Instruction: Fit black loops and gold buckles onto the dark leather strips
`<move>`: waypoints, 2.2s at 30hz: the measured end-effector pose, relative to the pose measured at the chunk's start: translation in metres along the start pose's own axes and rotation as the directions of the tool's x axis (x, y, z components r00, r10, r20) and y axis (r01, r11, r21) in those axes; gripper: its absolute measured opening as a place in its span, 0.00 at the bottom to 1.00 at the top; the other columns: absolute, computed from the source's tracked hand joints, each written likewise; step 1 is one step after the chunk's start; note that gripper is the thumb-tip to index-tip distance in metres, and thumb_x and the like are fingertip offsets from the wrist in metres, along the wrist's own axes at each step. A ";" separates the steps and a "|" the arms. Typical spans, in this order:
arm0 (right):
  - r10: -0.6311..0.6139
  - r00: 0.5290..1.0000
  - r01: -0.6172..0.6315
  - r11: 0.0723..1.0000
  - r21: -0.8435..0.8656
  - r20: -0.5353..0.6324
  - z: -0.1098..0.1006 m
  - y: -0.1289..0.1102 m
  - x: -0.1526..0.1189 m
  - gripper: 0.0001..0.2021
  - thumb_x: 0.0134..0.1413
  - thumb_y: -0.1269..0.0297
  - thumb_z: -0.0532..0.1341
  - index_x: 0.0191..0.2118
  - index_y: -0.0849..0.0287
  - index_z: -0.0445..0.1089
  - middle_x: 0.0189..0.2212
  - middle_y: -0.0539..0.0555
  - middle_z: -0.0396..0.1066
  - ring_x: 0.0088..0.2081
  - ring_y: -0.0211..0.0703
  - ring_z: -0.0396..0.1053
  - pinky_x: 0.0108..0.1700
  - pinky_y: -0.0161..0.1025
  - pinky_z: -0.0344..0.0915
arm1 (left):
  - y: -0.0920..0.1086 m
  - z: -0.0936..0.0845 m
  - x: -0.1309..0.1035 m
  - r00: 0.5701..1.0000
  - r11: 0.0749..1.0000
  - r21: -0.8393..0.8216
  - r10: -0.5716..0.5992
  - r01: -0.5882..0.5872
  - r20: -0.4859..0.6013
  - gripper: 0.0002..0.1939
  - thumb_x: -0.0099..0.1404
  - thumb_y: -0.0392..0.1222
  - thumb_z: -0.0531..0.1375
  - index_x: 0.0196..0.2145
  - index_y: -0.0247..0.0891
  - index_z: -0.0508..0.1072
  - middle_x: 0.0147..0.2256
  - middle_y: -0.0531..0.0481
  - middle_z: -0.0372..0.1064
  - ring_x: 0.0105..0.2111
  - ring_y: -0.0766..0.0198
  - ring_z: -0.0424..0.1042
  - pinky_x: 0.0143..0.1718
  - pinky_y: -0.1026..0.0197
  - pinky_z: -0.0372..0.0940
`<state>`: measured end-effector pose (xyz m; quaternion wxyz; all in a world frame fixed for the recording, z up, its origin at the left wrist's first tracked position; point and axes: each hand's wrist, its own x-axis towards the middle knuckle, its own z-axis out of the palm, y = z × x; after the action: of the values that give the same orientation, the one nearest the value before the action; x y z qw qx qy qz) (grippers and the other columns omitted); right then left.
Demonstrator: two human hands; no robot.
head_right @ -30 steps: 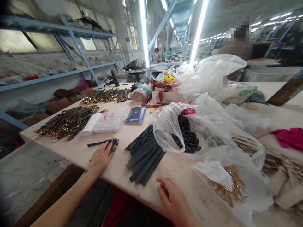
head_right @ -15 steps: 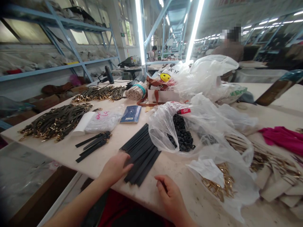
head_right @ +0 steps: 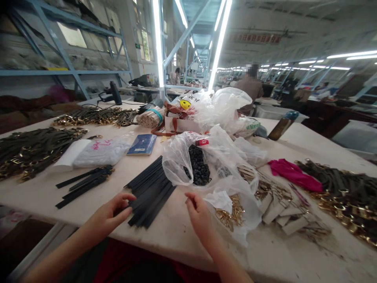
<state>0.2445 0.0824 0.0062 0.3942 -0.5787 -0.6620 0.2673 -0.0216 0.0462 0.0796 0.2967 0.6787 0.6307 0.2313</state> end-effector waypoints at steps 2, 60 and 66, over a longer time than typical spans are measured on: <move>-0.014 1.000 0.012 0.996 -0.085 -0.027 -0.014 0.007 0.023 0.14 0.54 0.63 0.49 0.42 0.62 0.66 0.33 0.56 0.71 0.33 0.44 0.69 0.36 0.39 0.65 | 0.021 -0.004 -0.015 0.992 0.976 -0.216 -0.002 0.029 0.125 0.14 0.59 0.47 0.51 0.38 0.37 0.65 0.26 0.55 0.63 0.27 0.66 0.65 0.28 0.65 0.60; 0.222 0.832 -0.535 0.559 0.633 0.508 0.006 -0.027 -0.041 0.14 0.52 0.57 0.56 0.42 0.59 0.66 0.16 0.43 0.56 0.20 0.33 0.52 0.25 0.33 0.49 | 0.047 0.073 -0.010 0.954 0.871 -0.463 -0.022 0.166 0.300 0.09 0.60 0.41 0.50 0.29 0.35 0.67 0.23 0.55 0.64 0.23 0.69 0.63 0.26 0.67 0.56; 0.219 0.838 -0.536 0.493 0.685 0.499 0.012 -0.028 -0.047 0.15 0.53 0.52 0.55 0.36 0.59 0.67 0.13 0.43 0.57 0.17 0.31 0.51 0.22 0.31 0.48 | 0.053 0.074 -0.012 0.978 0.987 -0.154 0.082 -0.053 0.191 0.11 0.62 0.40 0.49 0.32 0.38 0.71 0.28 0.52 0.69 0.29 0.64 0.66 0.31 0.66 0.56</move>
<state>0.2202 0.0323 0.0126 0.4185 -0.4123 -0.3795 0.7147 0.0666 0.0242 0.0643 0.3993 0.6953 0.5559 0.2192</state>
